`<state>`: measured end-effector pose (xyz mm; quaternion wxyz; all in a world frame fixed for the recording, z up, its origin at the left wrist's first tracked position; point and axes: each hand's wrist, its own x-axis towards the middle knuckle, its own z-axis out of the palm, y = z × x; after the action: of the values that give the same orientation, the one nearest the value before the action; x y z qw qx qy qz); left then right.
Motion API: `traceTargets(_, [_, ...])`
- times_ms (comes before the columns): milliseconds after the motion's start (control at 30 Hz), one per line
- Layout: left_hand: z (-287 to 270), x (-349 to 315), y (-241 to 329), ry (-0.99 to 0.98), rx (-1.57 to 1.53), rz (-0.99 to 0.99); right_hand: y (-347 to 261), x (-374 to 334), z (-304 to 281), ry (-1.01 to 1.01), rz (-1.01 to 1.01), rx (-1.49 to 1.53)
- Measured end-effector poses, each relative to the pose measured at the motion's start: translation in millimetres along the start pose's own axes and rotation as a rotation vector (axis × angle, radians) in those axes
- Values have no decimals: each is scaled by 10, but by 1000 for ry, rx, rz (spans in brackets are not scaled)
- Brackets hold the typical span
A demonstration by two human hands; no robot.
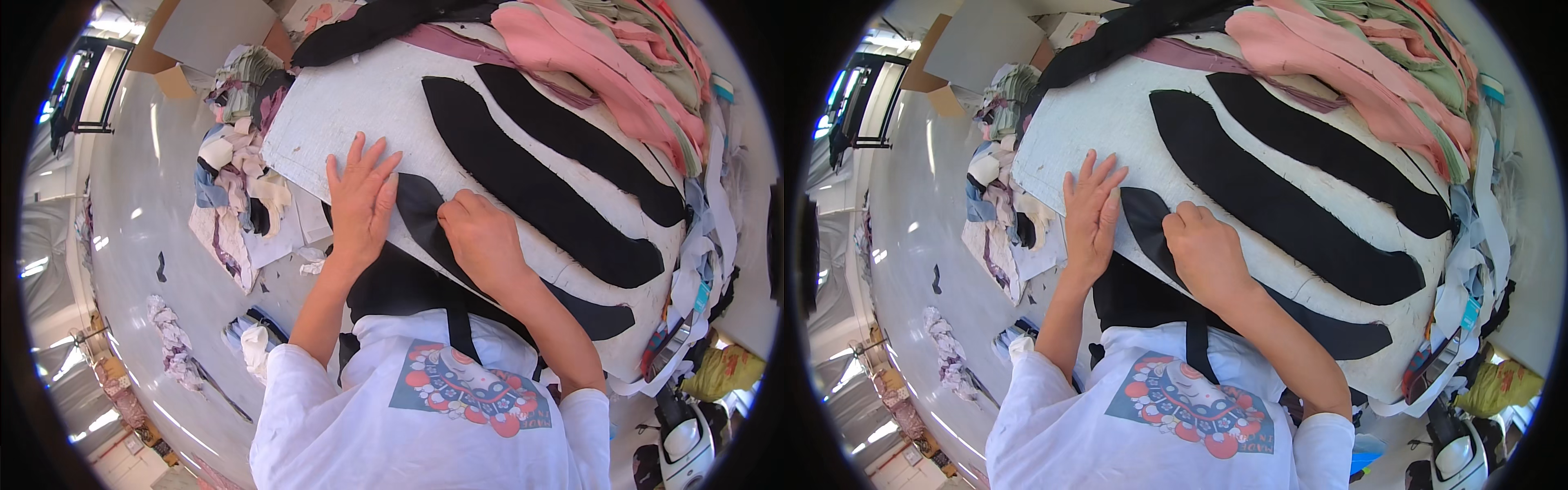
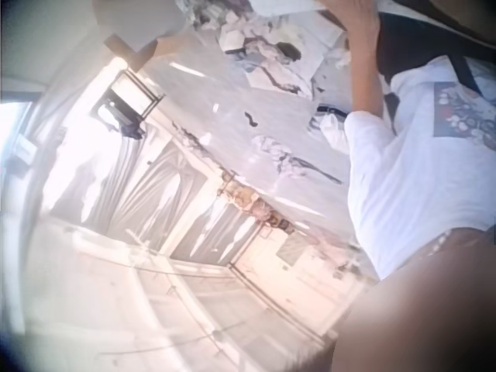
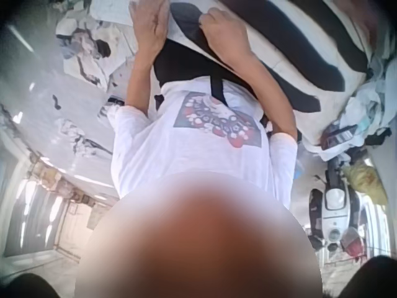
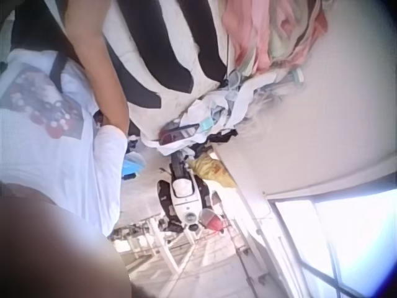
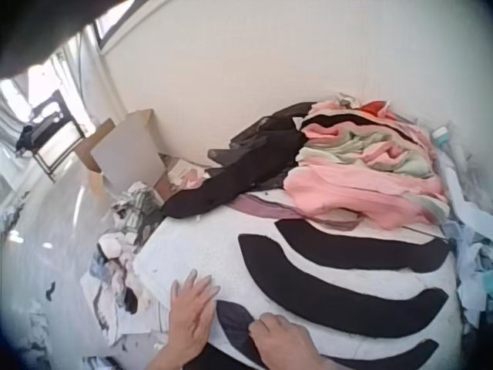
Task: The person repeatedly picks up black fabric pieces from a table, folds them, and ties them with white string. The tied pieces are then placed on the floor. The person continues this process with multiple fabric pieces.
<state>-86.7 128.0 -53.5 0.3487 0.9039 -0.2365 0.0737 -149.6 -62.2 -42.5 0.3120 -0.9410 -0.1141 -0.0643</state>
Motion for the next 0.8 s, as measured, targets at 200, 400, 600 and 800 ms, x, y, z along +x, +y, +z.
traceTargets(200, [85, -27, 85, -82, 255, 31, 45, 4, -54, 52, -11, 90])
traceTargets(400, [95, -16, 82, -91, 313, 15, 99, -49, -295, 307, 23, 165])
traceTargets(600, [-44, -7, 210, 191, -202, -17, 82, -130, -421, 428, -139, -50])
traceTargets(800, [-51, 135, 667, -224, -971, -422, -60, -138, -558, 320, -96, 295])
